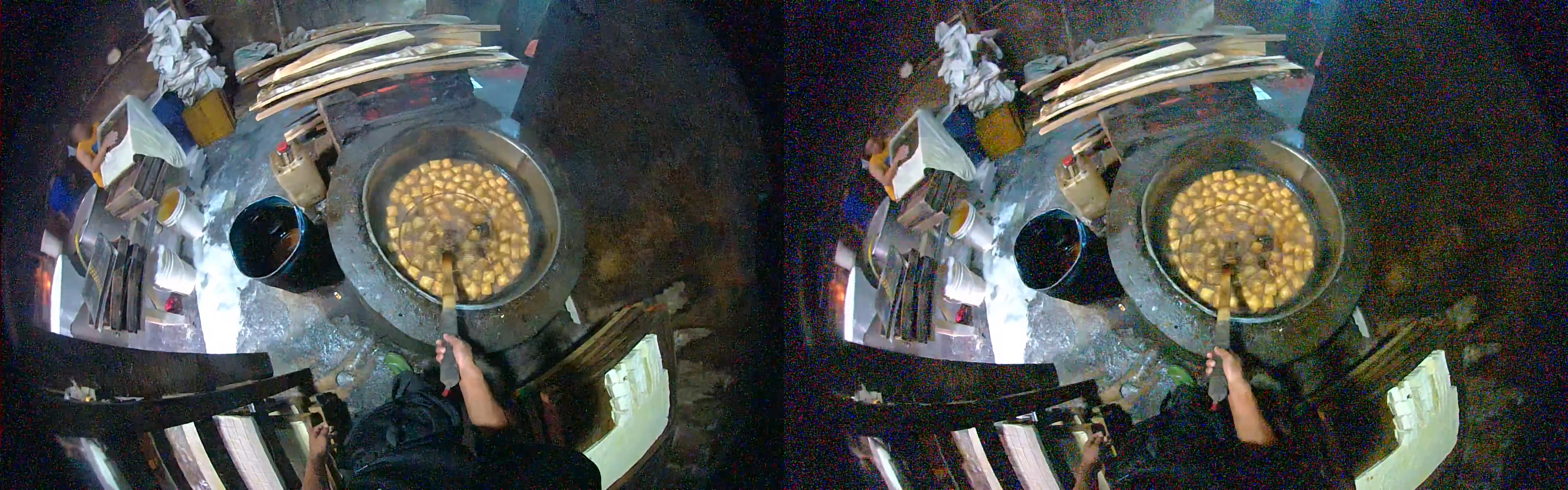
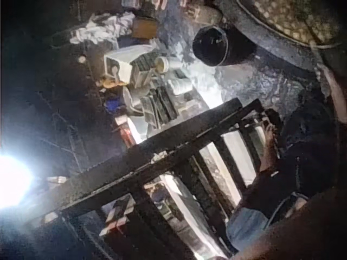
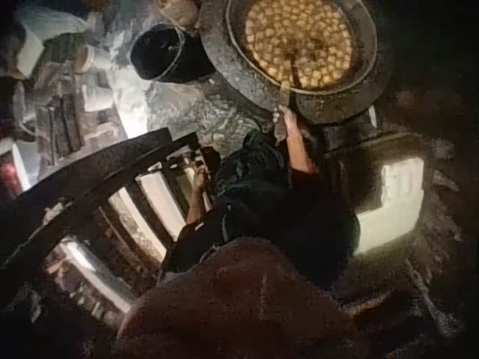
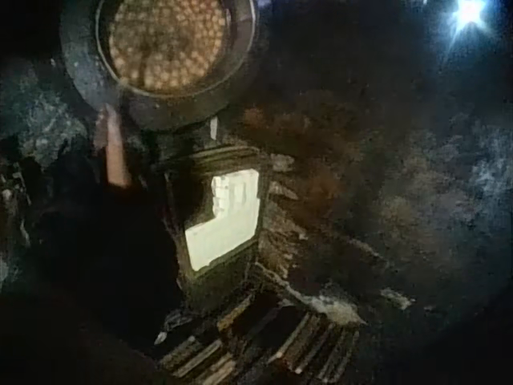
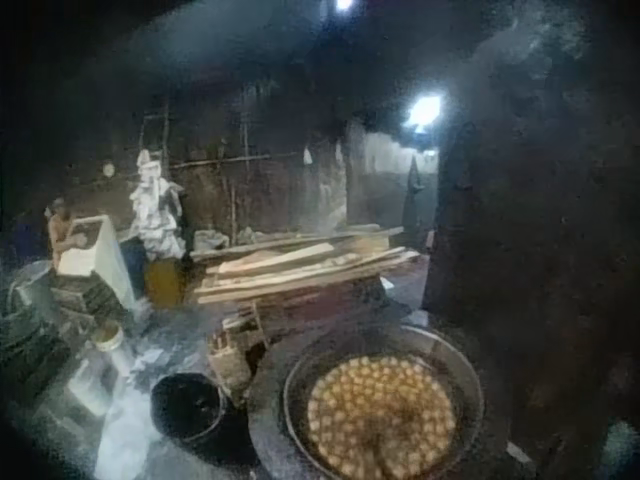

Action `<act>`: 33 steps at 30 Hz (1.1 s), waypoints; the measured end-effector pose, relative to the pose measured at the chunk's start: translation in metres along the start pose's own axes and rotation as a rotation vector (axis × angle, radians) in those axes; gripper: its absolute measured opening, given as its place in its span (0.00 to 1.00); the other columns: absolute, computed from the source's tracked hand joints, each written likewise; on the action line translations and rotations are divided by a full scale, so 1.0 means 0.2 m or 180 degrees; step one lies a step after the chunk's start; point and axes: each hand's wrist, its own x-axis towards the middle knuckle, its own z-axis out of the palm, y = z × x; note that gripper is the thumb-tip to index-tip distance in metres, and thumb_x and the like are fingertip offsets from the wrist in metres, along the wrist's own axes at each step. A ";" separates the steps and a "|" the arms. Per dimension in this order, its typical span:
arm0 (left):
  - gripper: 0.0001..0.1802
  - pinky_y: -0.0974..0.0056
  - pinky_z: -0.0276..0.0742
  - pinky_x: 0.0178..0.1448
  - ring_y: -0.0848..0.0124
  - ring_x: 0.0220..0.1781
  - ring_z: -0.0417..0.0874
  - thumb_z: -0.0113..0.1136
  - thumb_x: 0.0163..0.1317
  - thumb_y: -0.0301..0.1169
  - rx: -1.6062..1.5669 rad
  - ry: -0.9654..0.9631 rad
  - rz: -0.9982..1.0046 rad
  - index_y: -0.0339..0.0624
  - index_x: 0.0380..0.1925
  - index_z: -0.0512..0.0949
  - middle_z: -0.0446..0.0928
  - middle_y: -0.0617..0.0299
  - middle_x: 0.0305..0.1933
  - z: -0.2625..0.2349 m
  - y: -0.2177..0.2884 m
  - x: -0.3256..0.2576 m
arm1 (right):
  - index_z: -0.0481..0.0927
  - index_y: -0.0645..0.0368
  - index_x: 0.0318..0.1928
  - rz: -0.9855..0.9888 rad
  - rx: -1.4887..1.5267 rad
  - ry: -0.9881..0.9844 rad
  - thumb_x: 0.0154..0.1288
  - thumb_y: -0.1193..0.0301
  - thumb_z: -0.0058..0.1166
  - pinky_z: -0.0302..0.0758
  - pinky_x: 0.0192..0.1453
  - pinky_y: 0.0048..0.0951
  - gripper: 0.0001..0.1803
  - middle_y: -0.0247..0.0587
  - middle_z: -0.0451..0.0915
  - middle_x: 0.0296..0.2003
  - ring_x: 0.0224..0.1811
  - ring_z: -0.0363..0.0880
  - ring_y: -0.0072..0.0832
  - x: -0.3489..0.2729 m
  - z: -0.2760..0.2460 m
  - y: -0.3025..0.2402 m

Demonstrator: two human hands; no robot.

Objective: The person cuts a large block of tofu into smaller squares by hand and then uses a large strainer to stir tofu squares in a large pot of boiling liquid.

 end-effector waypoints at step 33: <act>0.10 0.66 0.73 0.39 0.74 0.33 0.76 0.59 0.63 0.36 0.0063 0.0512 0.0188 0.41 0.38 0.76 0.74 0.66 0.32 -0.08 0.03 0.07 | 0.69 0.61 0.29 0.0015 -0.0658 -0.0246 0.62 0.67 0.45 0.69 0.22 0.29 0.10 0.37 0.68 0.16 0.17 0.67 0.28 0.51 0.22 -0.27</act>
